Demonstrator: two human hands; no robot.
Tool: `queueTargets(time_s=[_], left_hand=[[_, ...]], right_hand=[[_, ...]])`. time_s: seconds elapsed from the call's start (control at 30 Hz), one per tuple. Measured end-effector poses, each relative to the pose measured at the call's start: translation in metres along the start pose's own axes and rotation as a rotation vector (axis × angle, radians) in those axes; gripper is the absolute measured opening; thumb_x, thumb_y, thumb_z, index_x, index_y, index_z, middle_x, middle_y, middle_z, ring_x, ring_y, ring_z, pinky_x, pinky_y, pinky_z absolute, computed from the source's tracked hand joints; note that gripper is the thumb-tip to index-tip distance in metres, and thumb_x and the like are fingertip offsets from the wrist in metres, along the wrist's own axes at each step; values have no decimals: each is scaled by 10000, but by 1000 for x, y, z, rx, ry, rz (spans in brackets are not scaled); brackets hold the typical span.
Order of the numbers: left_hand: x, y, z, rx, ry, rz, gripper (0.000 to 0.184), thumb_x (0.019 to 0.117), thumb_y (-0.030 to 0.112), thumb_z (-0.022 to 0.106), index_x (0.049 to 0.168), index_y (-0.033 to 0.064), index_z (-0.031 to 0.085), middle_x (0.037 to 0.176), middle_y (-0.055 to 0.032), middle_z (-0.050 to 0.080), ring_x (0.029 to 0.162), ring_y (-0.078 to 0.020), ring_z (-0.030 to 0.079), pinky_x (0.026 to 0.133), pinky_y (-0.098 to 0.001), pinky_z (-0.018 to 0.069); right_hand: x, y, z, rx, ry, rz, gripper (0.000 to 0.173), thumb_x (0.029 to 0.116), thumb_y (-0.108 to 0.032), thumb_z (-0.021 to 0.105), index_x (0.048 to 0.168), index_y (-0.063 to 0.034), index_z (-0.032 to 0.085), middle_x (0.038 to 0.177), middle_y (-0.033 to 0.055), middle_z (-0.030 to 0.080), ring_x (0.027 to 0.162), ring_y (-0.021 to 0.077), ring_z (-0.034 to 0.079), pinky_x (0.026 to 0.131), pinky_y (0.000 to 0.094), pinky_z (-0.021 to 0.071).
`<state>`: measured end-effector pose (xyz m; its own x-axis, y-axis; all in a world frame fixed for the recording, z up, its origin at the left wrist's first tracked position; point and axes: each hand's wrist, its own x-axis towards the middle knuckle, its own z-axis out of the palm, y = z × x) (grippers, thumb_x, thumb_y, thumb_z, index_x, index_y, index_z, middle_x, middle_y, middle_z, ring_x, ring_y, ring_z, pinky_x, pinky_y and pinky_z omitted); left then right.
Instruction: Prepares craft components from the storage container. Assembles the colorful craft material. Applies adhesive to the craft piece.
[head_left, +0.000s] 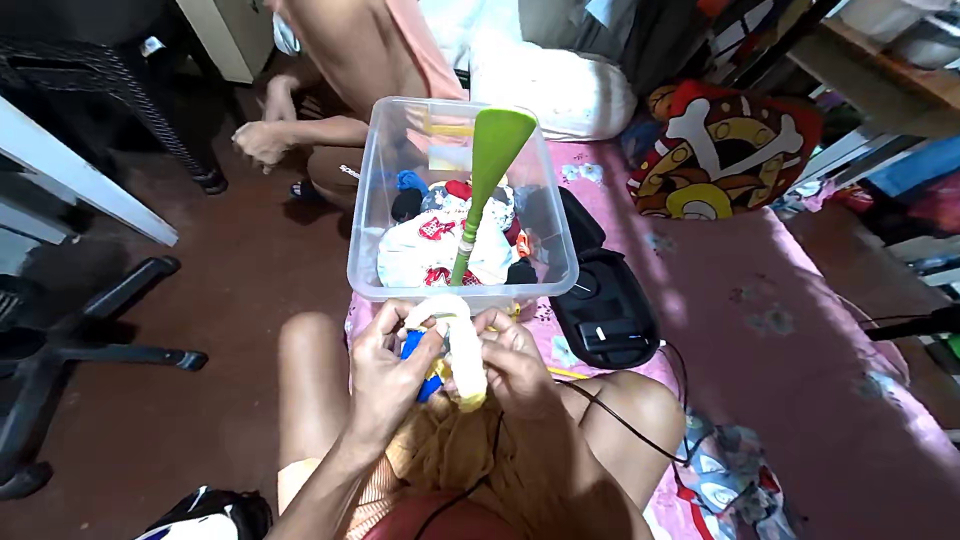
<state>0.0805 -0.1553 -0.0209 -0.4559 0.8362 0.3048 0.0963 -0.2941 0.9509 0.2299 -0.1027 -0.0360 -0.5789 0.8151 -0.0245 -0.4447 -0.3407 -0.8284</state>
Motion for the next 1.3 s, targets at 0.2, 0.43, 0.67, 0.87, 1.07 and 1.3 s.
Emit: queueTargets(time_s=[0.2,0.43,0.67,0.87,1.07,1.3], left_hand=[[-8,-20,-6,-176,-135,-69,223,880,-46,615,1074,62,625,937,67,738,802,-31,706,722,-204,603],[-20,-29,-11,3,-165,130,129,968,79,623,1091,42,639,970,94,726,855,14,690,770,-178,594],[-3,-31,-29,-386,-287,-193,134,986,135,626,1112,138,672,919,38,749,696,-44,693,634,-212,599],[5,-46,-38,-601,-405,-273,143,973,184,679,1105,133,705,924,7,736,643,-25,657,573,-179,565],[8,-49,-51,-394,-400,-163,138,998,214,651,1107,149,706,903,13,743,674,-52,691,604,-196,590],[-16,-20,-23,-163,-78,-265,217,985,45,535,1151,9,670,1015,-26,742,842,-108,725,745,-264,623]], right_hand=[[-3,21,14,-769,264,-462,210,881,-56,684,1060,37,627,804,22,682,620,-11,606,582,152,529],[-5,25,18,-1384,360,-805,180,933,-82,592,965,-6,752,876,90,734,770,147,714,667,263,592],[-2,5,1,-1344,104,-784,193,1005,-101,553,939,-31,720,830,70,734,765,128,709,698,244,574],[5,-7,-8,-1312,63,-722,230,1025,-128,523,966,-29,722,866,66,736,782,113,700,700,257,571],[11,-10,-22,-1689,188,-782,186,974,-88,522,941,-46,700,818,90,698,696,225,691,556,345,554],[-11,13,-11,-1183,200,-539,277,1019,-158,537,1120,31,712,1039,110,742,927,129,717,817,284,597]])
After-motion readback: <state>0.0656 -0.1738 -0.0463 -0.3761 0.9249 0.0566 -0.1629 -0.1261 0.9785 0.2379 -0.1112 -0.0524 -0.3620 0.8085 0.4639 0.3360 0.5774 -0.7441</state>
